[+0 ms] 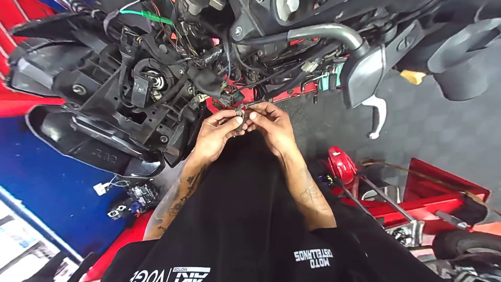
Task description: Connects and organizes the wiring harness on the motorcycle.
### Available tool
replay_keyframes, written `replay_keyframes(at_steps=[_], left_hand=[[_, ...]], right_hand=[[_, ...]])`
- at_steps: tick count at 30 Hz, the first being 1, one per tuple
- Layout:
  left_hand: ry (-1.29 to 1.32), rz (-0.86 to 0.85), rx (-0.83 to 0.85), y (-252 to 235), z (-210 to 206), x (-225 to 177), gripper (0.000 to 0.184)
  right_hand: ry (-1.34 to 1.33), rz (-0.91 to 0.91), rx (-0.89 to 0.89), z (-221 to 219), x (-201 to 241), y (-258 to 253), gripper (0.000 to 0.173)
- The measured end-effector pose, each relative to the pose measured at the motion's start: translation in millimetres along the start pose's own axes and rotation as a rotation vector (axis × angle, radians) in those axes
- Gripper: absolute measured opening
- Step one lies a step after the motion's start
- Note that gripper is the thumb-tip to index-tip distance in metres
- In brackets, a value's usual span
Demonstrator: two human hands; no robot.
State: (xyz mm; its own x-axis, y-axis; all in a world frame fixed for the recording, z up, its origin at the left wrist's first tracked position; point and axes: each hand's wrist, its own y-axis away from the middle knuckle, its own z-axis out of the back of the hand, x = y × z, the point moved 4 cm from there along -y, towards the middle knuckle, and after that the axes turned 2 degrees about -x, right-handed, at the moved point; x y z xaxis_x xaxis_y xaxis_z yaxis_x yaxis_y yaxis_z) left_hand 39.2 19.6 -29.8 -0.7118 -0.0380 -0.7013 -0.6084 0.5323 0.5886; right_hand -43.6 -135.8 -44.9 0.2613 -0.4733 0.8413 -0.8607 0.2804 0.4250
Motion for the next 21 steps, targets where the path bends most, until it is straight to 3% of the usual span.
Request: replay_keyframes(at_steps=[3,9,17,21], left_hand=[[0.028,-0.005,0.013,-1,-1,2,0.020],[0.075,0.026,0.009,-1,0,5,0.023],[0.174,0.091,0.041,0,0,5,0.021],[0.158,0.081,0.034,-2,0,6,0.021]], right_hand=[[-0.171,-0.104,0.094,-2,-4,-5,0.025],[-0.373,-0.154,0.115,-7,-19,-13,0.022],[-0.350,-0.072,0.031,-16,-17,-7,0.024],[-0.190,-0.009,-0.058,-13,-18,-3,0.017]])
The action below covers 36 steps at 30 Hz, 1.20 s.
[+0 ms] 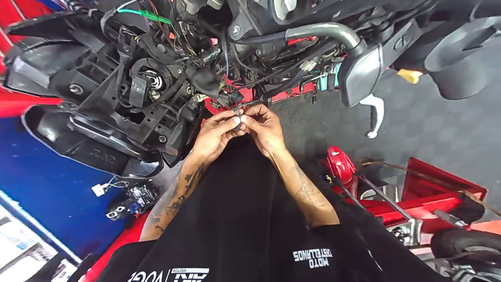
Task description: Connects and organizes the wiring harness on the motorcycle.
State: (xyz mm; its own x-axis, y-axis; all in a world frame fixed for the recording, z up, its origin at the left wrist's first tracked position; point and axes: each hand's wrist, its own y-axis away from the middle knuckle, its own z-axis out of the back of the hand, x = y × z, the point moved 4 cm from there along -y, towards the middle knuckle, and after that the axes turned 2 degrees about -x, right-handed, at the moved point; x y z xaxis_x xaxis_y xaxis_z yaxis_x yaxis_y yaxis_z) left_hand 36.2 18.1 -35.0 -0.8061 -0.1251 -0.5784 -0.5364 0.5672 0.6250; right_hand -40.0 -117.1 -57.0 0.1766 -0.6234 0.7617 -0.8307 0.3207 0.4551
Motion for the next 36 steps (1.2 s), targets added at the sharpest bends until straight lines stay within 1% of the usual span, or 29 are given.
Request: replay_keyframes(at_steps=[3,5,9,13,18,20,22,24,27,29,32,34,36], left_hand=[[-0.043,-0.051,-0.016,0,1,1,0.022],[-0.096,-0.094,-0.014,0,0,1,0.021],[-0.181,-0.154,-0.034,-1,2,0,0.022],[-0.227,-0.155,-0.035,0,2,-2,0.022],[-0.243,-0.118,-0.037,0,3,-4,0.023],[-0.240,-0.103,-0.024,-1,3,-6,0.024],[-0.240,-0.102,-0.023,0,4,-6,0.025],[-0.243,-0.124,-0.049,2,2,-5,0.024],[-0.224,-0.186,-0.115,1,-2,1,0.021],[-0.199,-0.210,-0.161,3,-4,7,0.019],[-0.216,-0.256,-0.200,5,-6,9,0.017],[-0.260,-0.290,-0.226,7,-8,7,0.016],[-0.306,-0.329,-0.234,8,-10,5,0.015]], right_hand=[[0.212,0.096,-0.050,2,7,6,0.012],[0.270,0.103,-0.058,3,12,8,0.008],[0.239,0.035,-0.032,2,15,7,0.009],[0.246,-0.028,-0.033,0,17,6,0.010],[0.052,-0.177,0.057,1,9,-3,0.007],[0.027,-0.195,0.081,1,6,-6,0.006],[0.035,-0.133,0.076,0,4,-8,0.005],[0.051,-0.004,0.056,-2,1,-7,0.005],[0.154,0.211,0.017,0,-1,-5,0.004],[0.222,0.283,0.000,-1,1,-3,0.003],[0.233,0.302,-0.001,-1,1,-2,0.003],[0.160,0.255,0.014,-3,-4,-3,0.003],[0.024,0.160,0.041,-5,-9,-4,0.008]])
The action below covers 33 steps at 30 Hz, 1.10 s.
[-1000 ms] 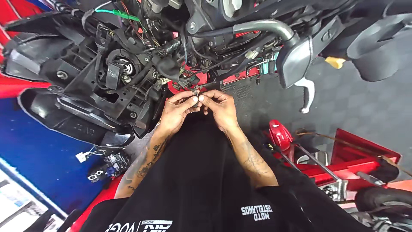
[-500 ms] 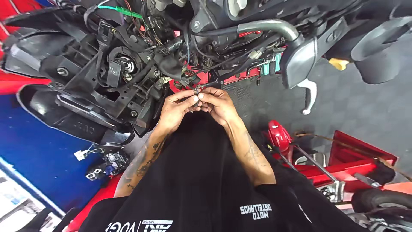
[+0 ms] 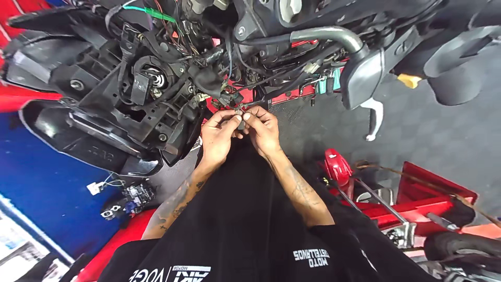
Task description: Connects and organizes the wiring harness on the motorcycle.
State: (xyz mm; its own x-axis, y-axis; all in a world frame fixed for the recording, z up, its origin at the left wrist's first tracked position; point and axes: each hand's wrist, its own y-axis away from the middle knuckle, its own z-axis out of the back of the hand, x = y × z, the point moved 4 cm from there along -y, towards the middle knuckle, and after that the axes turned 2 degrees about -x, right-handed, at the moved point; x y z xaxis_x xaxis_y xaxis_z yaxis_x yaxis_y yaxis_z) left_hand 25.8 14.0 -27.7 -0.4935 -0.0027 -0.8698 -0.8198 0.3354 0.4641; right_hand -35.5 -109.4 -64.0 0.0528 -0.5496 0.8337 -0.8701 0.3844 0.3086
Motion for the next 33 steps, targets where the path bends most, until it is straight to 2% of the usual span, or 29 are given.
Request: replay_keyframes(at_steps=[4,10,19,25,30,33], left_hand=[[-0.056,-0.023,0.011,1,-1,-1,0.015],[-0.025,0.011,0.026,1,-2,-1,0.018],[-0.011,-0.105,-0.048,1,-2,6,0.017],[-0.026,-0.133,-0.083,1,-3,10,0.017],[0.029,-0.110,-0.068,-2,-2,15,0.018],[0.051,-0.091,-0.057,-2,1,16,0.016]], right_hand=[[-0.168,-0.142,0.017,-4,-2,2,0.015],[-0.063,-0.072,0.040,3,3,1,0.010],[-0.144,-0.027,0.041,2,-6,-1,0.011],[0.124,0.070,-0.002,0,9,2,0.004],[0.413,0.175,-0.111,-5,27,10,0.015],[0.582,0.248,-0.137,-7,31,13,0.014]])
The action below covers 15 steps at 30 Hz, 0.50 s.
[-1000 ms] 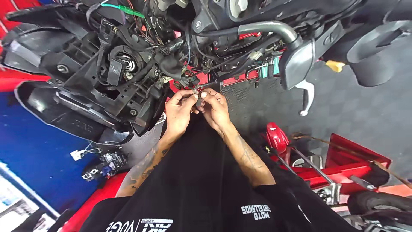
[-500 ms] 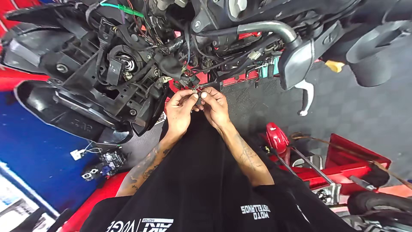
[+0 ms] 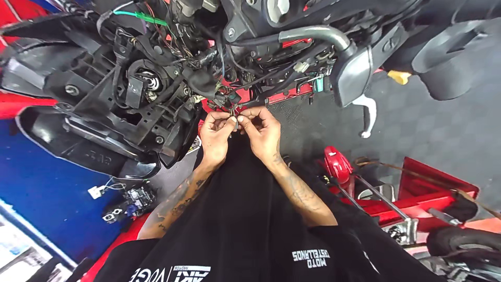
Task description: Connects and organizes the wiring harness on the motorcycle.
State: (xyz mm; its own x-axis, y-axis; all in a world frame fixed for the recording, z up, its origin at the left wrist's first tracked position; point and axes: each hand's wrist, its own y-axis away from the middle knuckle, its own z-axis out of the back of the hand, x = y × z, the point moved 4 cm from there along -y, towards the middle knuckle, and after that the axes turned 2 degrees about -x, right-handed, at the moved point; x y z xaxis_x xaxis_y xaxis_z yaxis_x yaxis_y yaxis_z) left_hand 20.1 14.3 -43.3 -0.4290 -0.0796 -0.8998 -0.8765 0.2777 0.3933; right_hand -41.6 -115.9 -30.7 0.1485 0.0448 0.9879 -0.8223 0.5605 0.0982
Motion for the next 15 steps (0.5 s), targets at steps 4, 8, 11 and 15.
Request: replay_keyframes(at_steps=[4,8,11,15], left_hand=[[-0.003,-0.040,0.016,-2,3,-1,0.014],[-0.022,-0.113,0.035,-3,5,-3,0.022],[-0.073,-0.170,0.040,-2,5,-7,0.025],[-0.164,-0.292,0.083,-5,9,-11,0.025]], right_hand=[[0.167,0.118,0.036,0,9,2,0.015],[0.026,-0.059,0.102,3,9,-1,0.023],[-0.102,-0.147,0.090,2,3,-5,0.015],[-0.099,-0.210,0.169,6,2,-11,0.010]])
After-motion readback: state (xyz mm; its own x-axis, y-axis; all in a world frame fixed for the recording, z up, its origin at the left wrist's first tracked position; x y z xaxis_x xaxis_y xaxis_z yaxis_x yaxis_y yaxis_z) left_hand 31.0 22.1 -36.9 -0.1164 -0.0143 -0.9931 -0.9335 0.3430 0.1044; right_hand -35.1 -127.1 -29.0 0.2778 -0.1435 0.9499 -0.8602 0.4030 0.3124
